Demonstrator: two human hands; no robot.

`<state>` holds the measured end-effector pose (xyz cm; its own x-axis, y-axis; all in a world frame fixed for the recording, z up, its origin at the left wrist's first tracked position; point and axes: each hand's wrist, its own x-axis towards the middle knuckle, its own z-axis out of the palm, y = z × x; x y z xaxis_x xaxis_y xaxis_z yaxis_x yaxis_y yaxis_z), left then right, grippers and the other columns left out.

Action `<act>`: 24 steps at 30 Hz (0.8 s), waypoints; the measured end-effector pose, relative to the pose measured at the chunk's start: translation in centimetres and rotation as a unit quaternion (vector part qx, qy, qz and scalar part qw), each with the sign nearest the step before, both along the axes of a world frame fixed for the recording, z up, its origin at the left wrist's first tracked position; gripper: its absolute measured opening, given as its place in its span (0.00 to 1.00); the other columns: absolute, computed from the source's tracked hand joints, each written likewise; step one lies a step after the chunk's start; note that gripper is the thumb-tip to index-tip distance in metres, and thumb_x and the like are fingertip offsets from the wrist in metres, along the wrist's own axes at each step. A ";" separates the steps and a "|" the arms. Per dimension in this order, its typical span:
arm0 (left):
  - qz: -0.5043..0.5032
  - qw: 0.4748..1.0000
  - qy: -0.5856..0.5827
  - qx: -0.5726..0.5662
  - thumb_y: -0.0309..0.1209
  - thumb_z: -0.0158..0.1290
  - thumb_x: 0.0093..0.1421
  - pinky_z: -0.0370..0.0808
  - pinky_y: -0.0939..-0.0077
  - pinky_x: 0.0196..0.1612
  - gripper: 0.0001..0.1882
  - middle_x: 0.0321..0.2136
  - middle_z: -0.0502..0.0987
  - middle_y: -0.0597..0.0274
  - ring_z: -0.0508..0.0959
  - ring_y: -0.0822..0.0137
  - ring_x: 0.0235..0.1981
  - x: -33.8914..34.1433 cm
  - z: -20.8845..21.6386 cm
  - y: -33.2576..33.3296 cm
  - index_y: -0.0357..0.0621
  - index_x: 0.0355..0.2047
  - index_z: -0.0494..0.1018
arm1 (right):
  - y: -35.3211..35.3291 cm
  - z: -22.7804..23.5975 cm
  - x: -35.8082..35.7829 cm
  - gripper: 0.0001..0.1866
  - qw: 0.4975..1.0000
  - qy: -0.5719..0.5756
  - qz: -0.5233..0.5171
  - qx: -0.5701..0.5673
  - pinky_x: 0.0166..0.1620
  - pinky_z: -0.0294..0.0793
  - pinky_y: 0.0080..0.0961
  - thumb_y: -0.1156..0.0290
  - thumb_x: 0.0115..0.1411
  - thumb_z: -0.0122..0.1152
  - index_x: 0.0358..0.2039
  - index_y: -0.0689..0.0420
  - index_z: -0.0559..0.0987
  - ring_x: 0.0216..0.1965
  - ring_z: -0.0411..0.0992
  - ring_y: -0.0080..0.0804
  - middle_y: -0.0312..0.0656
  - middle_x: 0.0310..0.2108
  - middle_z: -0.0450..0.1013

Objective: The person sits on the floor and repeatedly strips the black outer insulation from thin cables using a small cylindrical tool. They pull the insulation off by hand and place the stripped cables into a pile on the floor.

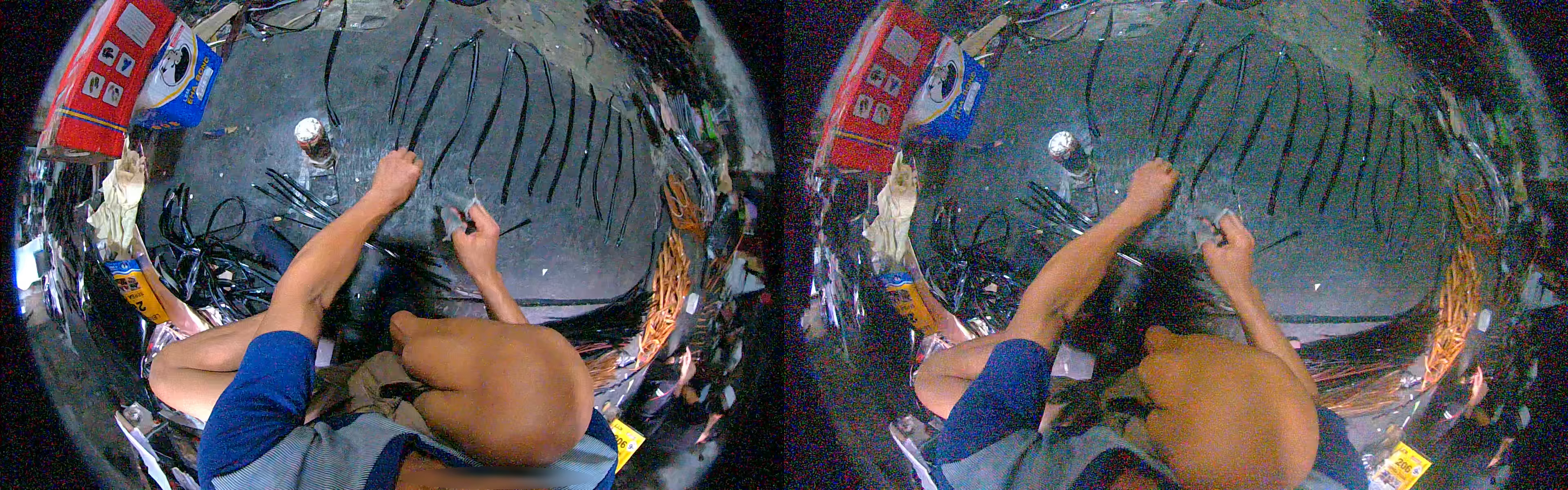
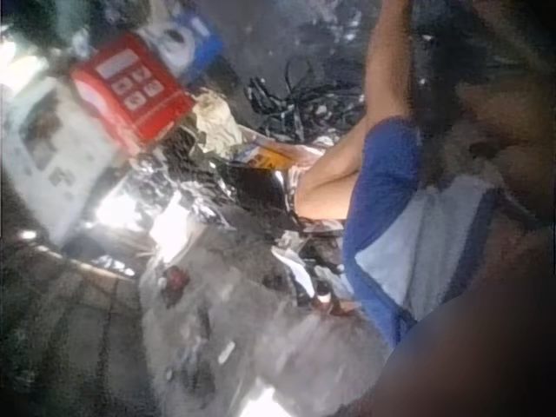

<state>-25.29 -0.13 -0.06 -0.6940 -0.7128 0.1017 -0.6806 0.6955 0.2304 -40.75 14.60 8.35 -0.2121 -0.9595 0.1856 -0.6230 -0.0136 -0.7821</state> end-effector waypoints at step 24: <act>0.422 0.558 0.668 0.253 0.18 0.57 0.54 0.71 0.86 0.36 0.08 0.28 0.77 0.66 0.74 0.79 0.29 11.0 19.7 15.6 0.36 0.36 0.75 | -1.9 9.1 11.6 0.22 0.928 -0.100 0.312 -0.176 0.32 0.74 0.34 0.73 0.41 0.65 0.41 0.58 0.79 0.30 0.74 0.44 0.45 0.29 0.73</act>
